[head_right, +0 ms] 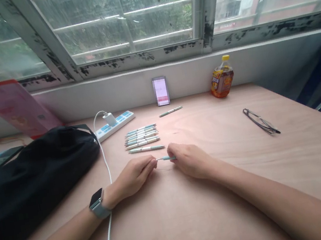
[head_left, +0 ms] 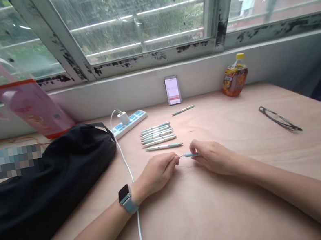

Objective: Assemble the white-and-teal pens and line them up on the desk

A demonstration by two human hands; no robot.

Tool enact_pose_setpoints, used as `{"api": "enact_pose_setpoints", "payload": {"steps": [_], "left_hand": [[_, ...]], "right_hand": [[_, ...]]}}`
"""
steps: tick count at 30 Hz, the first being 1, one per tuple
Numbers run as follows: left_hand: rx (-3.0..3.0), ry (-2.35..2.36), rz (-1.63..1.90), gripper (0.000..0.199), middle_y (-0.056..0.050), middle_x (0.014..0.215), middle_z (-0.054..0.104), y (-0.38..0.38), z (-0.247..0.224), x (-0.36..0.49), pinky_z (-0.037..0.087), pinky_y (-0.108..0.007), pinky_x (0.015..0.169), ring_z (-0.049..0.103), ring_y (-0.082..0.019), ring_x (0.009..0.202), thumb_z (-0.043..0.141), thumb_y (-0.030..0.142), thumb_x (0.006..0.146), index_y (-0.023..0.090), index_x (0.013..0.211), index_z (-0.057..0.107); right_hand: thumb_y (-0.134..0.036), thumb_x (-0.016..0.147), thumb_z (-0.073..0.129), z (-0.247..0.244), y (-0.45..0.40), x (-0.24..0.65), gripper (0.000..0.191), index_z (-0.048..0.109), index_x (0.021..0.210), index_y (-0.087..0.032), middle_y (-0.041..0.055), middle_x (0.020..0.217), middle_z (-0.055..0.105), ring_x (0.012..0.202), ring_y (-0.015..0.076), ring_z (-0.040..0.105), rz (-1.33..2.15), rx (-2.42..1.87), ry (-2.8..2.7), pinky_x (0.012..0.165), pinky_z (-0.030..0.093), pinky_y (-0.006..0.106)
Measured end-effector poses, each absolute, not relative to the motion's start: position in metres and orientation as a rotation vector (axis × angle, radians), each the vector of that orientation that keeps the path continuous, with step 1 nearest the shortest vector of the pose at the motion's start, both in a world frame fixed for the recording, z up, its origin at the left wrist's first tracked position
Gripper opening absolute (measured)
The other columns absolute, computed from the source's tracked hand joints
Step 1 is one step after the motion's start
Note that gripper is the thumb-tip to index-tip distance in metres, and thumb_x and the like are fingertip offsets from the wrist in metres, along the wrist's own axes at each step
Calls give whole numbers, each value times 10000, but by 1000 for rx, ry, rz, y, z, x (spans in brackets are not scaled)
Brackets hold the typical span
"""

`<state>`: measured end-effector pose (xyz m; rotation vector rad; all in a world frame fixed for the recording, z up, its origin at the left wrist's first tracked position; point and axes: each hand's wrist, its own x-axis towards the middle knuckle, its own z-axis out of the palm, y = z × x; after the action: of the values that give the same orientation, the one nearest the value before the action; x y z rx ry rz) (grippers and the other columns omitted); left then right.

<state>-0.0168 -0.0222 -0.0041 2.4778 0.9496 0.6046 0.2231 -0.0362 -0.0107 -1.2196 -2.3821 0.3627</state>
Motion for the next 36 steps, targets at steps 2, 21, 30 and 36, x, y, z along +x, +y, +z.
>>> {"api": "enact_pose_setpoints", "payload": {"steps": [2,21,30,36], "left_hand": [[2469,966,604,402,5,689,571,-22,-4,-17,372,-247,612,499,-128,626,308,344,1051,178,774,547],[2432,934,669,145,6,747,632,-24,-7,-15,384,-224,581,534,-104,619,549,244,949,177,1003,665],[2423,976,622,181,17,706,601,-24,-7,-13,353,-231,581,501,-108,611,539,304,965,173,889,640],[2446,976,627,163,29,675,535,-26,-6,-12,319,-233,580,450,-103,605,491,199,915,169,781,578]], "right_hand": [[-220,949,533,-10,-37,224,217,526,1164,-199,53,928,682,738,166,609,390,-1219,-2382,648,399,249],[-229,983,536,-12,-34,222,155,670,1052,-194,74,996,678,818,148,633,314,-970,-2396,700,450,242],[-230,982,533,-12,-33,221,171,682,1056,-187,73,968,685,798,143,632,267,-917,-2400,690,450,241],[-234,979,529,-12,-34,220,180,683,1059,-184,80,973,691,817,151,635,260,-902,-2416,712,454,248]]}}
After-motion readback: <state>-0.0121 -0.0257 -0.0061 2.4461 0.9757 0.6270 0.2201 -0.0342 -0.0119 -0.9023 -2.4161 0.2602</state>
